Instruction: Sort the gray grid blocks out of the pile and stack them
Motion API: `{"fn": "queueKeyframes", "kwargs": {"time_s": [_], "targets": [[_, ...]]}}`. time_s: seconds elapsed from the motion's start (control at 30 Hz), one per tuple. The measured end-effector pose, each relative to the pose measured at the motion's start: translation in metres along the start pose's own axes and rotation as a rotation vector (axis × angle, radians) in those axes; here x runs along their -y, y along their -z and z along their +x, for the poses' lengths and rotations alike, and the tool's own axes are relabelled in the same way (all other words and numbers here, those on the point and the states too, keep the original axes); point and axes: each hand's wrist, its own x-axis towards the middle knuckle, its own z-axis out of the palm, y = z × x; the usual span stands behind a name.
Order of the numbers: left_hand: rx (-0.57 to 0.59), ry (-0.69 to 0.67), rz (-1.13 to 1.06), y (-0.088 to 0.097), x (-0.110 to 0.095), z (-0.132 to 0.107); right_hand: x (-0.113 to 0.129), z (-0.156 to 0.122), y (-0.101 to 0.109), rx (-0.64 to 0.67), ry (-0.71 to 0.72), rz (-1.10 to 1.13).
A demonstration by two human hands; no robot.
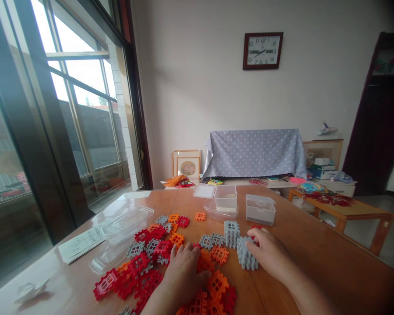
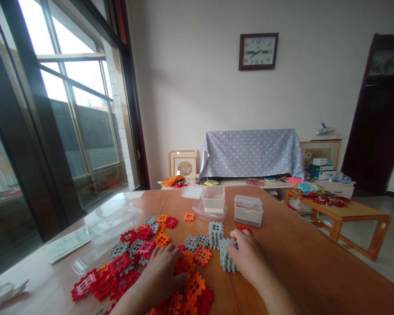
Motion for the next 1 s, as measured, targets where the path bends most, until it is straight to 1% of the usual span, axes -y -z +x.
{"fn": "queueKeyframes", "kwargs": {"time_s": [0.1,0.23,0.4,0.53,0.67,0.83,0.93,1.0], "targets": [[-0.014,0.0,0.007,0.0,-0.001,0.001,0.005,0.0,0.007,-0.001,-0.017,-0.011],[-0.021,-0.01,-0.006,-0.003,0.0,0.0,0.014,0.001,0.013,-0.068,-0.045,0.011],[-0.029,-0.039,-0.005,-0.006,0.001,-0.001,0.029,-0.004,0.009,-0.151,0.038,0.105],[-0.042,-0.035,-0.006,-0.009,0.003,0.0,0.042,-0.01,0.007,-0.19,0.034,0.185],[-0.071,-0.034,-0.058,-0.01,0.006,0.003,0.05,-0.014,0.008,-0.243,0.007,0.258],[-0.12,-0.018,-0.106,0.0,0.001,0.005,0.049,-0.012,0.005,-0.31,-0.049,0.366],[-0.11,-0.019,-0.096,0.009,-0.006,0.007,0.044,-0.009,0.004,-0.347,-0.102,0.448],[-0.097,-0.029,-0.074,0.014,-0.011,0.013,0.041,-0.007,0.004,-0.365,-0.132,0.514]]}}
